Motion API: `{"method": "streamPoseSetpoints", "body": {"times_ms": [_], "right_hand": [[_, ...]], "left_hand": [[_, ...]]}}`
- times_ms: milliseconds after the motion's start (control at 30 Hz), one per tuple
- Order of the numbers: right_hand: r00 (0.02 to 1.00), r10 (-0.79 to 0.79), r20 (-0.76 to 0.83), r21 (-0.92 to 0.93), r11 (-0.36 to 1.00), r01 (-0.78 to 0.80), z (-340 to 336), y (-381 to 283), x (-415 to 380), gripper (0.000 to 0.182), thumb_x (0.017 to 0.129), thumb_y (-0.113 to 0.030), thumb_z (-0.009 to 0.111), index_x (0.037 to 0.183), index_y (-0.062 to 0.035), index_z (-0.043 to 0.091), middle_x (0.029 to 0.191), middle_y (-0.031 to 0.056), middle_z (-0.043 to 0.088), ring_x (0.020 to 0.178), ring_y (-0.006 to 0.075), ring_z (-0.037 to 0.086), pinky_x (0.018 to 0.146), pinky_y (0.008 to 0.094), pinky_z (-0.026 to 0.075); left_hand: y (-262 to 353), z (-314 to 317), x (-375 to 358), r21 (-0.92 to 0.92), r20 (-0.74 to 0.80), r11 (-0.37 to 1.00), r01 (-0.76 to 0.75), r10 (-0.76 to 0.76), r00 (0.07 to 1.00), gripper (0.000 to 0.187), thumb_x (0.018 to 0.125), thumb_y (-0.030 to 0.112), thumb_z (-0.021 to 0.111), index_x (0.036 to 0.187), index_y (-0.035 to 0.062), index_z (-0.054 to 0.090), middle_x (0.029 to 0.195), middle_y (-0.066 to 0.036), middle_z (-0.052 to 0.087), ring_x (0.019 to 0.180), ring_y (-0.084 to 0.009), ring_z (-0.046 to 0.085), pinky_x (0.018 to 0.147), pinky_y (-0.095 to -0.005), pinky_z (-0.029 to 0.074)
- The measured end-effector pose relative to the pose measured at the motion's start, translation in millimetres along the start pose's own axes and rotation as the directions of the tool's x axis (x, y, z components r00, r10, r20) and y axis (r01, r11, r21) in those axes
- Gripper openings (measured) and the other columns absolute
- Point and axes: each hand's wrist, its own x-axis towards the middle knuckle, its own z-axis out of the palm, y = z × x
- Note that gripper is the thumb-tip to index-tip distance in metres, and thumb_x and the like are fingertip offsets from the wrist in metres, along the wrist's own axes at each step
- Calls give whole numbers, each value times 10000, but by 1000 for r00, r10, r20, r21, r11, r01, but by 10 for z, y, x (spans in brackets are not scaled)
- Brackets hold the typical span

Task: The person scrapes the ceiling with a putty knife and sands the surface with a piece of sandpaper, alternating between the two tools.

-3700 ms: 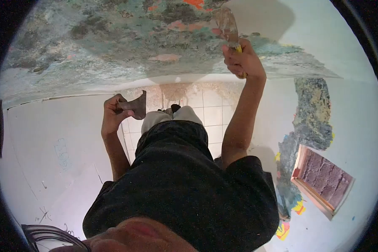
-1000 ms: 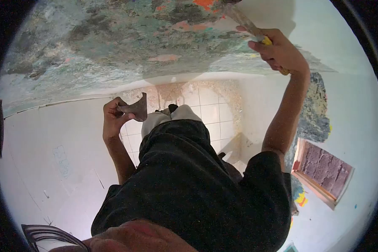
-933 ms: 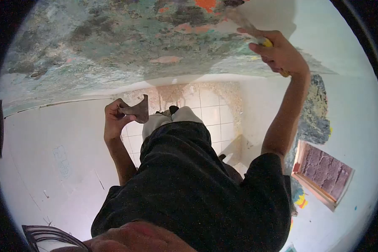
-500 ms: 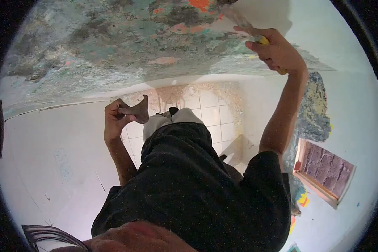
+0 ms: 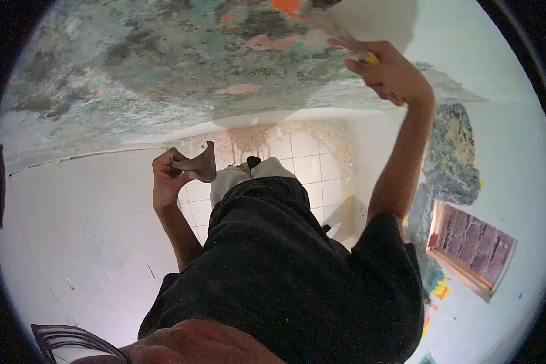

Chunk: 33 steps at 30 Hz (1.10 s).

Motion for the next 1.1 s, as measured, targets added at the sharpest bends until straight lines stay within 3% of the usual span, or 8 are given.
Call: {"method": "streamPoseSetpoints", "body": {"times_ms": [167, 267, 400, 500, 633, 767, 933, 1100], "right_hand": [[997, 72, -15, 22, 997, -71, -11, -54, -60, 412, 963, -252, 608, 1366, -191, 552, 486, -87, 347, 351, 22, 271, 330, 210, 243], [999, -40, 21, 77, 996, 38, -71, 83, -72, 432, 952, -289, 623, 1362, -173, 555, 501, -85, 369, 360, 22, 292, 332, 212, 252], [999, -41, 17, -112, 993, 43, 328, -24, 241, 427, 908, -333, 682, 1270, -115, 620, 519, -59, 432, 369, 25, 331, 337, 205, 272], [1000, 16, -20, 76, 997, -15, 384, 29, 209, 426, 905, -334, 684, 1241, -78, 625, 520, -50, 441, 376, 26, 346, 338, 209, 276], [979, -97, -178, 540, 822, 180, 610, 355, 14, 480, 935, -318, 644, 1329, -64, 539, 542, -67, 411, 380, 21, 333, 337, 211, 265], [900, -349, -261, 803, 439, 403, 821, 573, -131, 534, 985, -346, 550, 1426, -79, 409, 693, -15, 402, 420, 19, 346, 337, 176, 290], [817, -317, -482, 741, 350, 573, 1194, 551, -28, 447, 1006, -364, 498, 1332, -60, 459, 709, 3, 388, 404, 36, 352, 304, 179, 286], [835, -346, -429, 796, 293, 530, 1298, 563, 208, 467, 941, -385, 608, 1254, -61, 482, 639, -9, 380, 354, 35, 307, 266, 182, 237]], "left_hand": [[-28, 16, 12, -35, -9, 999, 18, -19, 1000, 267, 696, 1, 837, 802, 10, 592, 743, -14, 628, 718, -73, 599, 656, -247, 499], [-20, 23, 67, 2, 24, 1000, 10, -10, 1000, 265, 700, 6, 836, 802, 12, 591, 746, -15, 632, 719, -77, 603, 654, -249, 495], [71, 57, 139, 42, 53, 999, 11, -14, 999, 268, 699, 10, 838, 800, 15, 590, 746, -10, 629, 724, -80, 599, 654, -242, 481], [27, 0, 128, 53, 40, 998, -17, 14, 999, 271, 696, 15, 841, 799, 15, 591, 744, -7, 626, 731, -77, 591, 661, -235, 474], [11, -70, 81, 87, 4, 996, 6, -7, 1000, 272, 692, 15, 842, 801, 15, 593, 745, -12, 637, 740, -79, 601, 674, -236, 479], [69, -80, 7, 72, -34, 997, 29, -27, 999, 273, 691, 17, 842, 801, 15, 592, 755, -28, 659, 752, -93, 633, 692, -252, 506], [103, -46, 15, 71, -19, 995, 65, -64, 998, 270, 697, 16, 838, 808, 11, 592, 758, -37, 666, 754, -100, 643, 694, -262, 526], [190, 7, 18, 156, 19, 987, 33, -37, 999, 267, 699, 12, 835, 806, 13, 591, 760, -37, 665, 749, -98, 638, 685, -263, 529]]}}
